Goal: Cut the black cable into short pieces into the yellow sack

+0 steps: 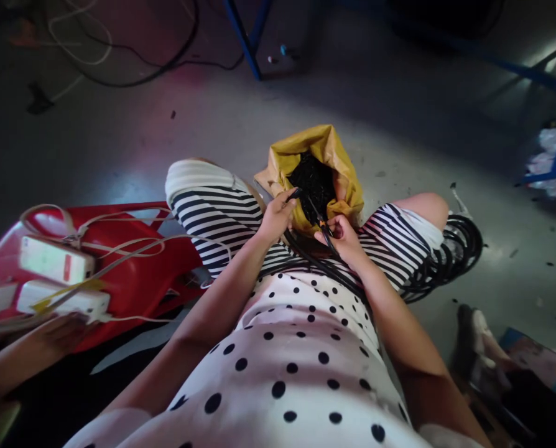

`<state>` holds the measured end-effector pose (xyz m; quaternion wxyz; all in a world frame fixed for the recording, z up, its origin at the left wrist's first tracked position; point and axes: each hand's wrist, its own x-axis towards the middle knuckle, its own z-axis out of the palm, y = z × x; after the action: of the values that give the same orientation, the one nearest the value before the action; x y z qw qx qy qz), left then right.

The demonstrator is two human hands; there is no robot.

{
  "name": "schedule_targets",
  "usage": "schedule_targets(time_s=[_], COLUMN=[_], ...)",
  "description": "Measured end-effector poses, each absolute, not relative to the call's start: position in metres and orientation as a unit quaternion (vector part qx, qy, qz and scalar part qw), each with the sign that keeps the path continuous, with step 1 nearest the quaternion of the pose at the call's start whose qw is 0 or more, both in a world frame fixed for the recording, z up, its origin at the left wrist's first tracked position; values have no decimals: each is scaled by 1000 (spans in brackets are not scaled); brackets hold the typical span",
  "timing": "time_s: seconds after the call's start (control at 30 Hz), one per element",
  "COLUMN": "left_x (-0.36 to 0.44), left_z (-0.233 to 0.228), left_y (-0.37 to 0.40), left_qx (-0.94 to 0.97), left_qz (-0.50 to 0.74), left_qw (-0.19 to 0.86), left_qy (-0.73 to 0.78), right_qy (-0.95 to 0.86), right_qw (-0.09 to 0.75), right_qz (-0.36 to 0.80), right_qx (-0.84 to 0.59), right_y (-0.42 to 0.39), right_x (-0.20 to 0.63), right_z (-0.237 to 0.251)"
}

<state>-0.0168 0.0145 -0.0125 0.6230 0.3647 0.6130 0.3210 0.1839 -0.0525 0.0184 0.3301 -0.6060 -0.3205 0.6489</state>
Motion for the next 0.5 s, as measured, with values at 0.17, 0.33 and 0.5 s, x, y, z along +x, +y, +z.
schedule_targets(time_s=[0.17,0.33,0.5], left_x=[-19,-14,-15], left_z=[-20,-18,-14], left_y=[15,19,22], left_qx=[372,347,312], left_qz=[352,361,367], left_qw=[590,609,620], left_qy=[624,615,620], right_qy=[-308,-291,-312], right_qw=[325,310,297], right_qz=[666,691,702], right_qx=[-596,-585,-567], right_y=[-50,-42,-40], right_x=[186,181,177], right_z=[4,-1,-2])
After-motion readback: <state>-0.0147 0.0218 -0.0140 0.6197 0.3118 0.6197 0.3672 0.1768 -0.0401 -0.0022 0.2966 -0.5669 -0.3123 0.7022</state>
